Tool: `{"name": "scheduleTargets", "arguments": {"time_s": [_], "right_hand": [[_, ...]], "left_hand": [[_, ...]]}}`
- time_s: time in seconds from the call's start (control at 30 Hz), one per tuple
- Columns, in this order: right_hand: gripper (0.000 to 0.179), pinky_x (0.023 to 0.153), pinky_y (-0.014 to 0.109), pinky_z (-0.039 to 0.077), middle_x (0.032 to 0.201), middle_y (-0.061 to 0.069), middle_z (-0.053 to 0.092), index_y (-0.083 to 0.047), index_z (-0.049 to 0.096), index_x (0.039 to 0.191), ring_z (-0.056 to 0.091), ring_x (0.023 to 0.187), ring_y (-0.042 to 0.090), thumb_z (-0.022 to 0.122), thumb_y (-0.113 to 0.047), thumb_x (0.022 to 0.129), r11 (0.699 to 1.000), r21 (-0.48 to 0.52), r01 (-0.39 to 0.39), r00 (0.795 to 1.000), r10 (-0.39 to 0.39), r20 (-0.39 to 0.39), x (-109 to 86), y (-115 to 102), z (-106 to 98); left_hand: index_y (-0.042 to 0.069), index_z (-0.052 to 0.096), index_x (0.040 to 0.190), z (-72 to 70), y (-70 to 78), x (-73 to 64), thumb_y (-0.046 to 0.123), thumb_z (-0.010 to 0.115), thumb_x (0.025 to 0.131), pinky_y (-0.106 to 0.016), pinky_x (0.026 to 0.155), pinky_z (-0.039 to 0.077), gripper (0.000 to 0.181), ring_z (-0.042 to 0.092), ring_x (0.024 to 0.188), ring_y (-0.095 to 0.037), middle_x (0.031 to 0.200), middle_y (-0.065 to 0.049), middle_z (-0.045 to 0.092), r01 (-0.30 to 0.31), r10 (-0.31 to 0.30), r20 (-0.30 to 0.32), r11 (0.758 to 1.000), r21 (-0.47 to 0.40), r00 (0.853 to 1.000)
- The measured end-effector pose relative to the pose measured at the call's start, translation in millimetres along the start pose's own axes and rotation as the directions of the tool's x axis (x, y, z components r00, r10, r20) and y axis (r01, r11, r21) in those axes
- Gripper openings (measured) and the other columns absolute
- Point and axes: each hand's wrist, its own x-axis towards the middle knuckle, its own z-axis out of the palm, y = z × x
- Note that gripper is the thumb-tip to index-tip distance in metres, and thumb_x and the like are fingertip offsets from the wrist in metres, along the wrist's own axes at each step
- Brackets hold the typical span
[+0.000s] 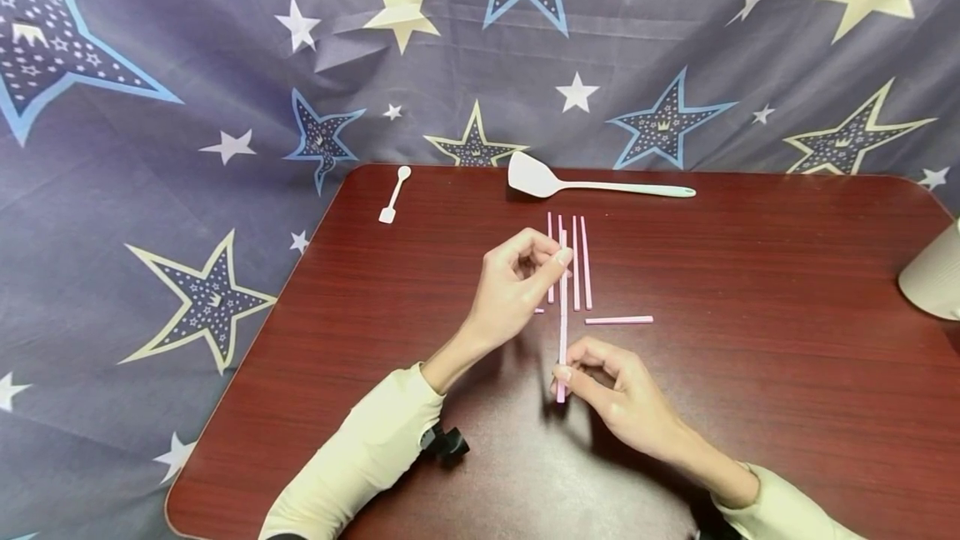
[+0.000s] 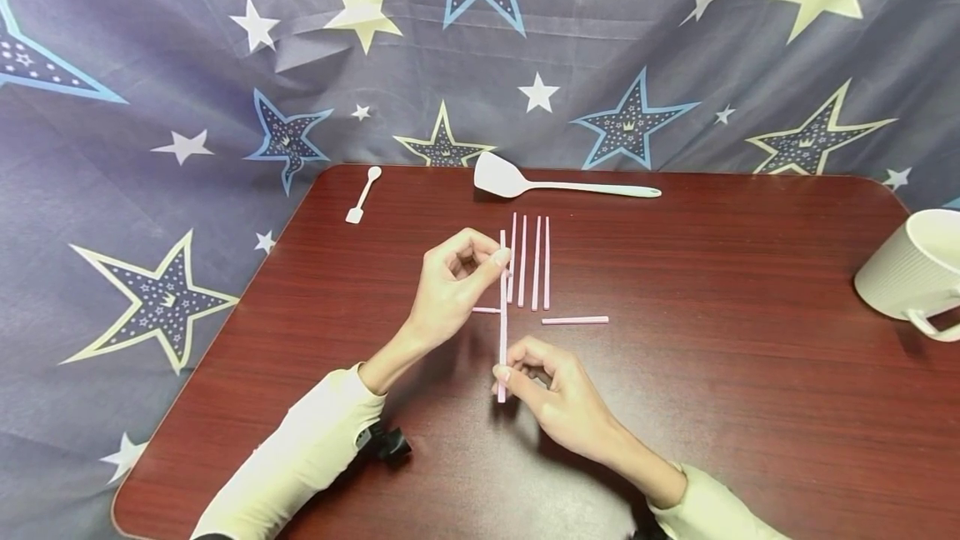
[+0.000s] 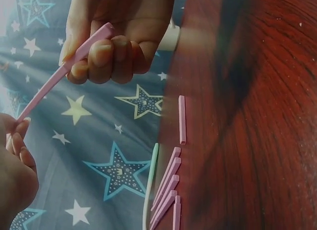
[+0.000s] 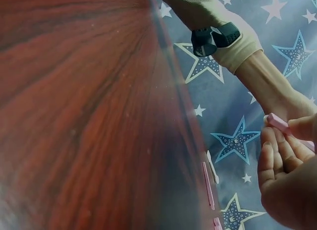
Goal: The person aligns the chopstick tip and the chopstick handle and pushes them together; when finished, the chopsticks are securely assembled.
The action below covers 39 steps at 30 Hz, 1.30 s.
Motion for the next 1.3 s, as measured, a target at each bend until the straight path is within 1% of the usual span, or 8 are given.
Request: {"name": "scheduleTargets", "arguments": {"time_s": [0.17,0.33,0.53,0.73,0.9,1.07,1.17,1.3], "right_hand": [[0.012,0.077,0.029,0.057,0.083,0.017,0.069,-0.003,0.065,0.096,0.069,0.077,0.017,0.058,0.006,0.101,1.0,0.005,0.01,1.0,-0.01,0.002,-0.5,0,0],[0.012,0.076,0.029,0.057,0.082,0.018,0.068,-0.002,0.064,0.095,0.069,0.076,0.017,0.058,0.007,0.1,1.0,0.014,0.015,1.0,-0.015,-0.004,-0.2,0,0],[0.009,0.075,0.029,0.057,0.082,0.013,0.069,0.0,0.064,0.095,0.068,0.075,0.017,0.059,0.007,0.099,1.0,0.019,-0.005,1.0,0.005,-0.021,2.3,-3,-1],[0.004,0.074,0.028,0.055,0.083,0.003,0.07,-0.002,0.066,0.098,0.067,0.075,0.018,0.065,0.002,0.098,0.994,-0.098,-0.038,0.999,0.036,-0.023,2.2,-7,-3],[0.012,0.072,0.027,0.053,0.082,-0.008,0.07,-0.01,0.067,0.1,0.064,0.076,0.012,0.074,-0.002,0.093,0.959,-0.284,0.009,1.0,-0.013,-0.014,1.4,-9,-5],[0.02,0.069,0.03,0.055,0.085,-0.016,0.068,-0.013,0.067,0.101,0.064,0.077,0.005,0.079,-0.002,0.088,0.909,-0.411,0.077,0.997,-0.078,0.014,0.3,-6,-5],[0.023,0.068,0.032,0.056,0.086,-0.016,0.068,-0.013,0.067,0.101,0.064,0.079,0.003,0.08,-0.001,0.086,0.877,-0.465,0.116,0.993,-0.118,0.025,0.4,-3,-5],[0.023,0.069,0.034,0.058,0.086,-0.014,0.068,-0.011,0.068,0.102,0.064,0.079,0.002,0.081,-0.002,0.085,0.859,-0.494,0.139,0.99,-0.14,0.034,1.1,-1,-6]], "left_hand": [[-0.006,0.066,0.096,1.1,-0.5,-0.1,0.002,0.066,0.098,-0.023,0.052,0.043,0.009,0.055,0.059,-0.013,0.077,-0.021,0.067,-0.001,0.001,0.006,1.0,0.001,1.0],[-0.007,0.066,0.096,1.7,-0.4,0.3,0.002,0.067,0.097,-0.025,0.048,0.045,0.009,0.055,0.058,-0.011,0.077,-0.017,0.068,0.005,-0.005,0.002,1.0,-0.003,1.0],[-0.004,0.068,0.1,2.5,0.6,3.5,0.004,0.069,0.097,-0.025,0.053,0.047,0.009,0.058,0.061,-0.014,0.078,-0.015,0.069,0.016,-0.015,-0.023,0.999,0.03,1.0],[-0.002,0.068,0.117,0.5,-3.4,7.8,0.005,0.07,0.098,-0.024,0.059,0.044,0.021,0.055,0.063,-0.015,0.075,-0.01,0.068,-0.01,0.011,-0.023,0.998,0.068,1.0],[0.0,0.066,0.126,-4.6,-7.0,13.1,0.006,0.069,0.098,-0.025,0.059,0.043,0.029,0.053,0.062,-0.013,0.075,-0.007,0.068,-0.033,0.035,-0.015,0.993,0.114,0.999],[0.002,0.065,0.128,-6.7,-11.0,16.2,0.006,0.069,0.098,-0.025,0.06,0.043,0.03,0.053,0.063,-0.013,0.076,-0.016,0.069,-0.029,0.03,-0.008,0.991,0.131,1.0],[0.001,0.065,0.128,-6.6,-13.5,17.0,0.006,0.069,0.098,-0.025,0.061,0.043,0.031,0.053,0.063,-0.013,0.076,-0.016,0.069,-0.027,0.028,-0.001,0.989,0.145,1.0],[0.002,0.066,0.126,-5.4,-16.0,17.4,0.007,0.069,0.098,-0.025,0.06,0.042,0.028,0.053,0.062,-0.012,0.075,-0.016,0.068,-0.016,0.016,0.003,0.988,0.155,1.0]]}}
